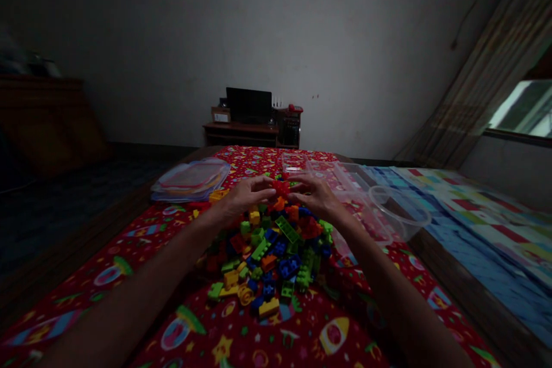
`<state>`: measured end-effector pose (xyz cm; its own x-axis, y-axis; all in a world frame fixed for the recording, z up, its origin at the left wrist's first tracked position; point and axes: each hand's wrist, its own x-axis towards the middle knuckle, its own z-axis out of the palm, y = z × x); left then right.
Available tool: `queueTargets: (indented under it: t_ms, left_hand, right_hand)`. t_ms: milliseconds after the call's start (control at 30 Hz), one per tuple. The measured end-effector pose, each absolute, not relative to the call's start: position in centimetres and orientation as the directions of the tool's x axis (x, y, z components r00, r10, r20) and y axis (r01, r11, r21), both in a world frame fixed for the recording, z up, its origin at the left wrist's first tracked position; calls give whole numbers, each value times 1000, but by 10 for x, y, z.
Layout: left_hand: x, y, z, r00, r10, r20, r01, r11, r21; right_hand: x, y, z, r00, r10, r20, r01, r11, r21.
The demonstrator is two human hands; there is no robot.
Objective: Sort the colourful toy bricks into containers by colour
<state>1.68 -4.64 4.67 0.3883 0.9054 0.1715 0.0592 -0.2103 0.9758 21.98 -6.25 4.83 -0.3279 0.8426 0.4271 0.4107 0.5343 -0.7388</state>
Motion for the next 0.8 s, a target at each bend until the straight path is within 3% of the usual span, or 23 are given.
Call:
queueTargets:
  t_ms: [100, 200, 300, 367, 467, 533, 667, 800]
  left_hand:
    - [21, -47, 46, 409, 895, 176, 102, -236, 966]
    - [21, -46, 46, 388, 888, 248, 176, -335, 926]
    - [16, -44, 45, 361, 861, 357, 421, -492, 762]
    - [12, -41, 43, 378, 835, 400, 574, -550, 606]
    - [10, -36, 36, 445, 811, 379, 675, -582, 454]
    - [11, -34, 32, 480, 807, 343, 703, -588, 399]
    - [13, -34, 31, 501, 818, 282, 751, -573, 327]
    - [13, -35, 34, 503, 831, 239, 783, -555, 280]
  right_hand:
    - [221, -65, 54, -380, 822, 424, 508, 569, -647]
    - [240, -66, 65, -297, 863, 409, 651, 497, -574]
    - [273, -66, 76, -136, 921, 365, 817, 313, -484]
    - [294, -66, 80, -39, 954, 296, 923, 149, -356]
    - [313, -66, 80, 92, 982, 163, 986, -67, -155]
    - [317, -66, 79, 137, 984, 110, 989, -129, -77]
    - [310, -67, 79, 125, 977, 175, 992, -124, -15]
    - [290, -73, 86, -34, 972, 232, 996, 52, -69]
